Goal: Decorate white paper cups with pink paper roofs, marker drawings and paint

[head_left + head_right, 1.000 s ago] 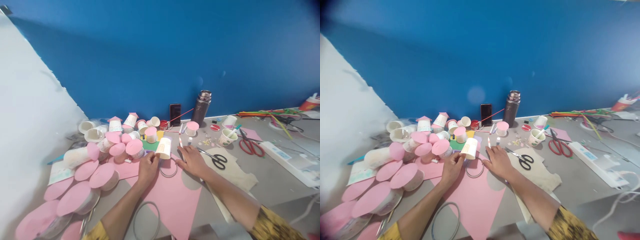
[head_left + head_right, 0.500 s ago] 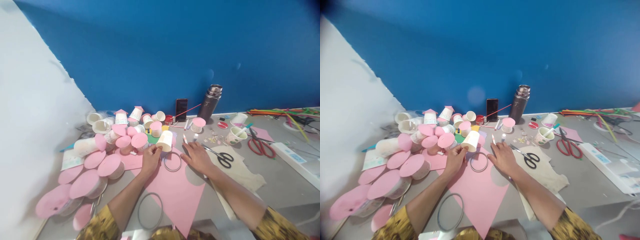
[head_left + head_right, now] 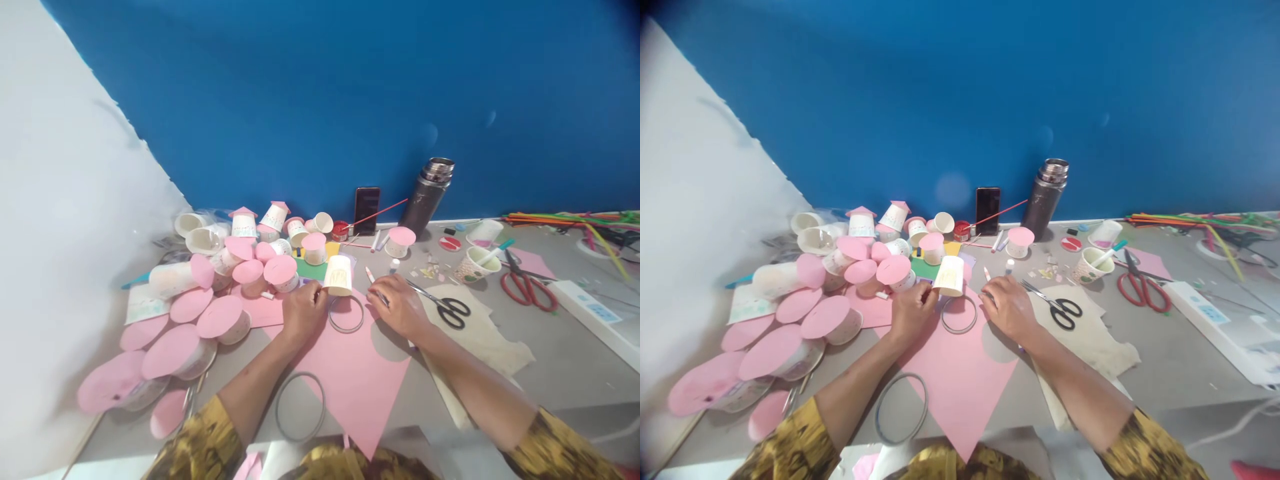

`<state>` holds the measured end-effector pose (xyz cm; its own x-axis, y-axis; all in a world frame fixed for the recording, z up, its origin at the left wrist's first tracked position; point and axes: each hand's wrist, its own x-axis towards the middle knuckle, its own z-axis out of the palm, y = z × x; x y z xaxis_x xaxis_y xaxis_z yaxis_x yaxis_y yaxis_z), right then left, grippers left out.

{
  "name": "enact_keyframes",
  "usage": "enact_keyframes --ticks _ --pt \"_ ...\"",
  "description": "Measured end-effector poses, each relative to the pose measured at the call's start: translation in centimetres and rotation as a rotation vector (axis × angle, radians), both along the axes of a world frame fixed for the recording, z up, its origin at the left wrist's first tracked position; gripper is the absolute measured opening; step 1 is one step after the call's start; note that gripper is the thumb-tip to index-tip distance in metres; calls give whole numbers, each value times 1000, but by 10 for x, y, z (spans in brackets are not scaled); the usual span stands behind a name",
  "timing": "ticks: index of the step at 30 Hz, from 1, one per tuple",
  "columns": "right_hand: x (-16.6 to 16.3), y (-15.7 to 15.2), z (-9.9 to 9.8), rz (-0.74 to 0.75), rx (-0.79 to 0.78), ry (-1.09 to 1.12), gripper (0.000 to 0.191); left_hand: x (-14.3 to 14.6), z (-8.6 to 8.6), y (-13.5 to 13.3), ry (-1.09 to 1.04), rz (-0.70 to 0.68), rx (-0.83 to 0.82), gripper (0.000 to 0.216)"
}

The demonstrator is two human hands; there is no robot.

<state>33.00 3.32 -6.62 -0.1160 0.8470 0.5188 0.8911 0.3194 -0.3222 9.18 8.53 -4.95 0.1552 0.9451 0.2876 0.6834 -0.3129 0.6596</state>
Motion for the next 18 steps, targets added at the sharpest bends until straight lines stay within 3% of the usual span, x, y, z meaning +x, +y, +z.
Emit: enact_keyframes --ticks 7,18 --pt "-12 -7 6 112 110 44 22 1 -2 -8 137 -51 190 27" --pt "-24 -12 13 69 204 -124 35 2 -11 -12 146 -199 313 30"
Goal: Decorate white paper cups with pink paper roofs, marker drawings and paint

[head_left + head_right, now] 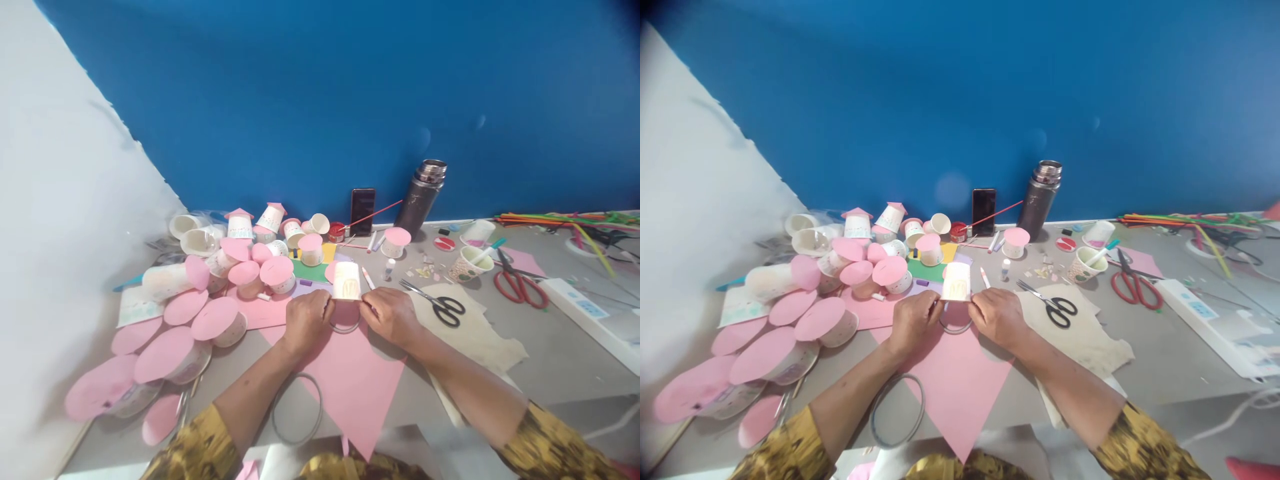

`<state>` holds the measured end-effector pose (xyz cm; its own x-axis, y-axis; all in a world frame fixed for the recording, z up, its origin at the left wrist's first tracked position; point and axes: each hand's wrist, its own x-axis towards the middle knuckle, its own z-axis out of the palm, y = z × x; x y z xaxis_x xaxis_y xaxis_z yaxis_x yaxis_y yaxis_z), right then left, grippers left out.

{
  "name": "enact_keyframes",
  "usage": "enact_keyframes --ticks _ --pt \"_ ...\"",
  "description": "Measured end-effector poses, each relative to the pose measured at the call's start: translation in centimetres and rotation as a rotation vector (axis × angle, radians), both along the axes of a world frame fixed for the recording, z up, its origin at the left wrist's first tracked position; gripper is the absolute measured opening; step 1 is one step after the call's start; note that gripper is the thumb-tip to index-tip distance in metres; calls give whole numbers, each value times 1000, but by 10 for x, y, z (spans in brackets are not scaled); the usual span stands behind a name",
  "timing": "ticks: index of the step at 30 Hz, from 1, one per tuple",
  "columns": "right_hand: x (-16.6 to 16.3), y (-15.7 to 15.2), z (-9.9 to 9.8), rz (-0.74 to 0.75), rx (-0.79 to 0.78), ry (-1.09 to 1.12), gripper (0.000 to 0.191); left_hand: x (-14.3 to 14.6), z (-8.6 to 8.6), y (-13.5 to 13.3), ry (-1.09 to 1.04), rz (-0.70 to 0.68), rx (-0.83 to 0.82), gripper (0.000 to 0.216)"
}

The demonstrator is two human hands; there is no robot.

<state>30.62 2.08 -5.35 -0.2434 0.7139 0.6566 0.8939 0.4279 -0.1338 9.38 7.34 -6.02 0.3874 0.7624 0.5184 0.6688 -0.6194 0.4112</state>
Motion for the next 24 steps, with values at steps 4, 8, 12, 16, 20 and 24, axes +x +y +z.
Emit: enact_keyframes --ticks 4,8,12,16,20,24 --pt "0 1 2 -8 71 3 40 1 0 -1 -45 -31 -37 31" --pt "-2 0 4 -2 94 24 42 3 0 -2 -106 -26 -115 30" --pt "2 0 5 54 43 84 38 4 4 -1 -204 19 -226 31" --pt "13 3 4 56 -31 220 37 3 10 4 -348 42 -389 32" --pt "17 7 1 29 -160 421 28 3 13 8 -479 -27 -613 34" --pt "13 10 3 174 -546 915 51 3 17 7 -543 -126 -767 38"
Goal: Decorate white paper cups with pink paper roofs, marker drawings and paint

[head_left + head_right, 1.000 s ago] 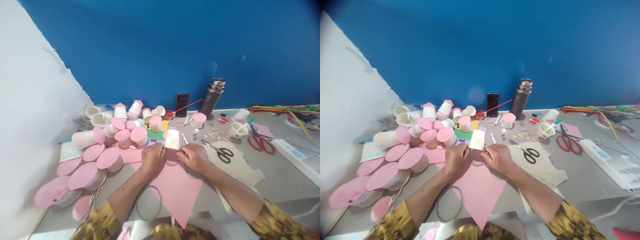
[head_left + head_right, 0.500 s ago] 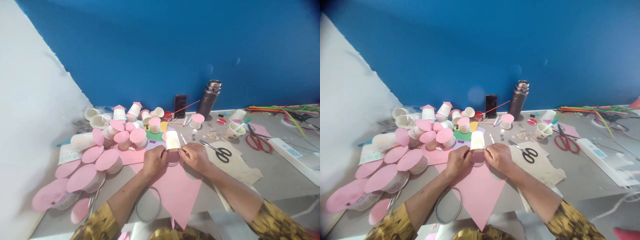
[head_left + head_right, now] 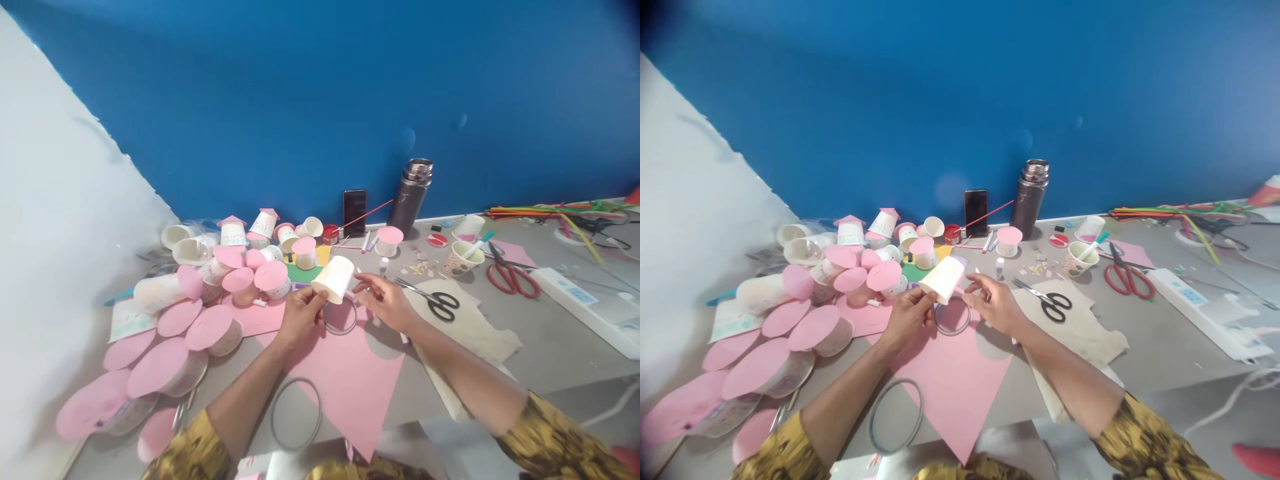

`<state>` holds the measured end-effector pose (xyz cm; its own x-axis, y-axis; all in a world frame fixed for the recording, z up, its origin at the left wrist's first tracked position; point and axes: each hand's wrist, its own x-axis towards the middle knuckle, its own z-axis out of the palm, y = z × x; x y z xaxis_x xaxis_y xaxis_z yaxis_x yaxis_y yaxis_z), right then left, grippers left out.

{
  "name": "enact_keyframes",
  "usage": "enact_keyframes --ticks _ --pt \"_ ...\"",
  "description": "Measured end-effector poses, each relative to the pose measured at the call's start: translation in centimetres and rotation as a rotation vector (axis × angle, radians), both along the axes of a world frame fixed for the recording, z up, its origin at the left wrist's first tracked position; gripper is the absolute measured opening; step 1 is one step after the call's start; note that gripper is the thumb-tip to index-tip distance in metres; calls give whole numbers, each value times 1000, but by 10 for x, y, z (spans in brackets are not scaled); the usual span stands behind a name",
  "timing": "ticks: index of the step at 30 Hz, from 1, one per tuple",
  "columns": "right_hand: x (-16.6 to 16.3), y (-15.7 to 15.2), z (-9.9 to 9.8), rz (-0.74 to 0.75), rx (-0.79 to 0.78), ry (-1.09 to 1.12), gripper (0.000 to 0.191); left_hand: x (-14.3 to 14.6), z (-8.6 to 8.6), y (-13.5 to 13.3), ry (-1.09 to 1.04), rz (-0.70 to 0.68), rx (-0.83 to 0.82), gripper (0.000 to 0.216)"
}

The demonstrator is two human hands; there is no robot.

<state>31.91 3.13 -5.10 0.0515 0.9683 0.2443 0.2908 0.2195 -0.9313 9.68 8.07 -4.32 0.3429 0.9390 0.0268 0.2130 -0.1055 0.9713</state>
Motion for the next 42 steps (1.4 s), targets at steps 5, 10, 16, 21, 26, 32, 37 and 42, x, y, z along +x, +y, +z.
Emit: enact_keyframes --ticks 5,10,16,21,26,32,37,42 --pt "2 2 4 184 -180 533 71 2 6 -8 -74 -135 -117 30" --pt "4 0 6 147 -225 564 62 5 8 -13 -59 -160 -142 25" --pt "3 1 7 171 -217 549 57 6 5 -13 -107 -198 -201 29" --pt "2 3 9 97 -170 565 60 7 4 -11 -159 -64 -200 22" --pt "3 3 7 -21 -126 435 58 6 9 -11 -454 -86 -260 35" --pt "-3 3 6 -25 -96 307 55 10 10 -15 -632 -130 -479 30" --pt "17 1 25 -266 79 217 44 9 12 -7 -778 -13 -600 19" --pt "60 3 44 -518 124 -84 43 9 14 -2 -812 83 -643 7"
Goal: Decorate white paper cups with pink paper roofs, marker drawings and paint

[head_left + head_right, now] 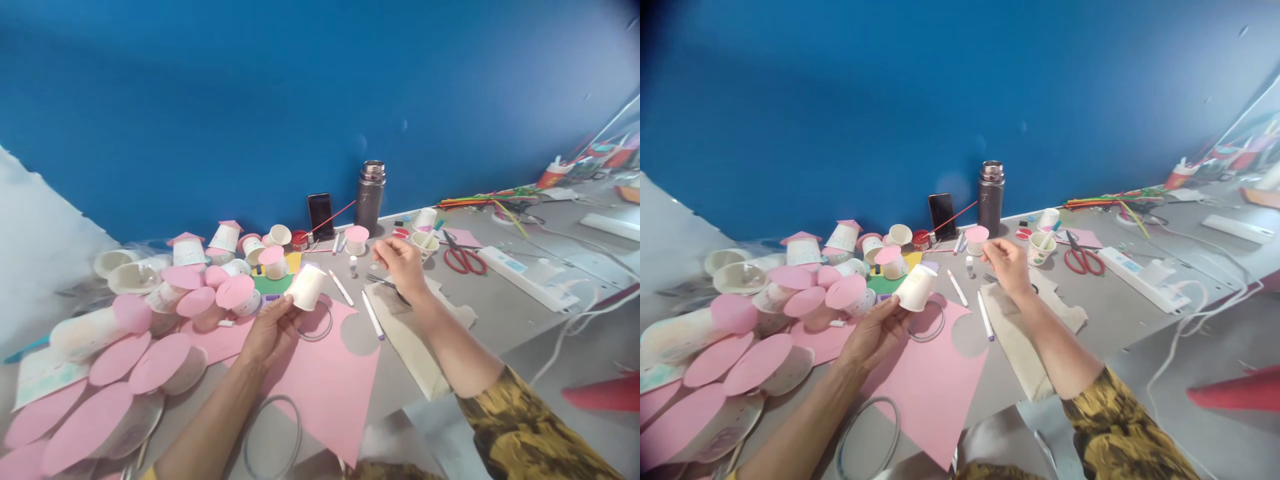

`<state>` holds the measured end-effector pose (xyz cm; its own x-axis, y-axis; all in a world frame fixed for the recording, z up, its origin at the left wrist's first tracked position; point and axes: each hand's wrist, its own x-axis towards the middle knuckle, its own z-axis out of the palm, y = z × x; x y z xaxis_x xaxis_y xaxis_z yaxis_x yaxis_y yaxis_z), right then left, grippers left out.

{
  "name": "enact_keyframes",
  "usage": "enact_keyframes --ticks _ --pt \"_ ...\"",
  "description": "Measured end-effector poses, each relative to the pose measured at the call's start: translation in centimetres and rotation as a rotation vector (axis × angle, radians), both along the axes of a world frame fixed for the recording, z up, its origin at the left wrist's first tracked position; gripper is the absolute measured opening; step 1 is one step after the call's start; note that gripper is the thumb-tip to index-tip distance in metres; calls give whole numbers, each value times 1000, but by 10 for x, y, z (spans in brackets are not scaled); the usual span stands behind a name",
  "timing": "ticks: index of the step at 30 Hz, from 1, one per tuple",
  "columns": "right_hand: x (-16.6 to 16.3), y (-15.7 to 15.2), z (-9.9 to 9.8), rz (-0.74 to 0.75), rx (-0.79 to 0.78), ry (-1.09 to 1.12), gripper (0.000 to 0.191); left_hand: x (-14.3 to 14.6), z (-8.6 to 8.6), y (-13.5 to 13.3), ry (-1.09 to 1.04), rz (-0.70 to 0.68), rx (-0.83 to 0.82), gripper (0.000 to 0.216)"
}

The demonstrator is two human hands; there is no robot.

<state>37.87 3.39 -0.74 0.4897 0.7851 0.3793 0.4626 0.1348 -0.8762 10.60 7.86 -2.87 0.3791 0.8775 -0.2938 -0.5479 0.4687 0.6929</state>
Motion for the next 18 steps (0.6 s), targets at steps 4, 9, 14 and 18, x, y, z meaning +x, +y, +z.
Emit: enact_keyframes --ticks 4,9,14,18 --pt "19 -5 5 194 -283 -281 32 0 -1 3 -11 66 -11 8" --pt "20 -15 4 560 -592 -513 12 -1 -1 8 -7 107 -25 12" --pt "14 -13 1 520 -648 -641 11 -1 2 8 0 114 -39 15" --pt "16 -9 4 319 -598 -712 16 0 3 6 -10 112 -29 16"
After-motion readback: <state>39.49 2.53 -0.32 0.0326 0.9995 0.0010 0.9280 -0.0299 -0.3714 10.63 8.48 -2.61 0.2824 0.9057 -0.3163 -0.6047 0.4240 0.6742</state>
